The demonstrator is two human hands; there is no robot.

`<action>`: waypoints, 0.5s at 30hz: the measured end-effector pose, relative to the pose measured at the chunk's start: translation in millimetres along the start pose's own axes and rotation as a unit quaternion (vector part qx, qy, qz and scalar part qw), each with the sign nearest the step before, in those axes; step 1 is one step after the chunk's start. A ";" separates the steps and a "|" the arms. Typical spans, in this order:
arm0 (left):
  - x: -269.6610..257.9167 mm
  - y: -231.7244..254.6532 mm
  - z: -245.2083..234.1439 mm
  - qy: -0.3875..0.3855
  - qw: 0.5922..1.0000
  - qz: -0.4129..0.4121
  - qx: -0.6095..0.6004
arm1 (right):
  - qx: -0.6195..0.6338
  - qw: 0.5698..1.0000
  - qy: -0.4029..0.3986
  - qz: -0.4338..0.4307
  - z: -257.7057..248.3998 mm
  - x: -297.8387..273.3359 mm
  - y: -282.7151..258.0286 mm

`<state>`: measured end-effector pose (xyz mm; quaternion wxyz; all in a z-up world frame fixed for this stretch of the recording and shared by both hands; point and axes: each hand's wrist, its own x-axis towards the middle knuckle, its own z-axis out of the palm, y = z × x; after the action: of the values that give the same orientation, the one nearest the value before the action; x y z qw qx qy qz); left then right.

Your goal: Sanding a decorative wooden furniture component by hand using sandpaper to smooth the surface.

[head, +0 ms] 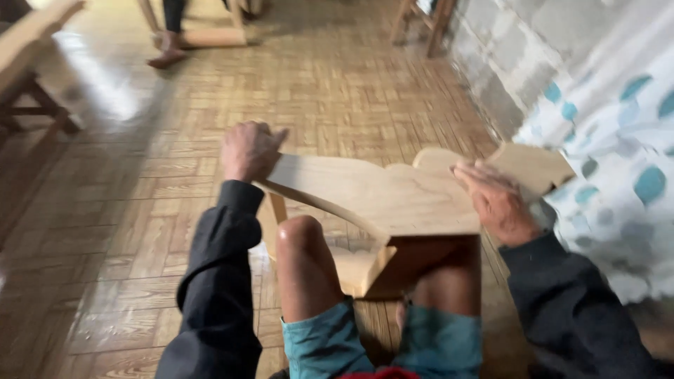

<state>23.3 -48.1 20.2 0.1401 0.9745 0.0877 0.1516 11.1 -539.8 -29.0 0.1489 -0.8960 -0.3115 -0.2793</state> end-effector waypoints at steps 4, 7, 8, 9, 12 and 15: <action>-1.9 2.6 -3.6 0.019 0.999 -0.015 -0.039 | -0.062 0.997 0.026 0.027 3.1 -26.3 92.7; 0.2 -3.2 2.9 0.025 0.997 -0.045 -0.057 | 0.014 1.000 0.010 0.007 9.6 -13.9 78.2; 0.8 -3.1 7.4 0.024 0.997 -0.043 -0.058 | 0.013 1.000 0.009 0.009 12.0 -3.2 44.5; 3.5 -3.8 10.3 0.024 0.997 -0.049 -0.056 | 0.025 0.999 0.015 -0.017 16.8 8.6 10.4; 2.8 -2.5 5.7 0.007 0.998 -0.044 -0.049 | 0.075 0.996 0.006 -0.057 11.8 33.6 -75.7; -4.7 7.2 -10.9 -0.019 0.998 -0.038 -0.046 | 0.118 0.990 -0.033 -0.068 -3.5 41.4 -107.2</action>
<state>16.3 -53.3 31.1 0.1921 0.9657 0.1146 0.1318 -32.2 -440.1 8.3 0.2238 -0.8574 -0.4074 -0.2207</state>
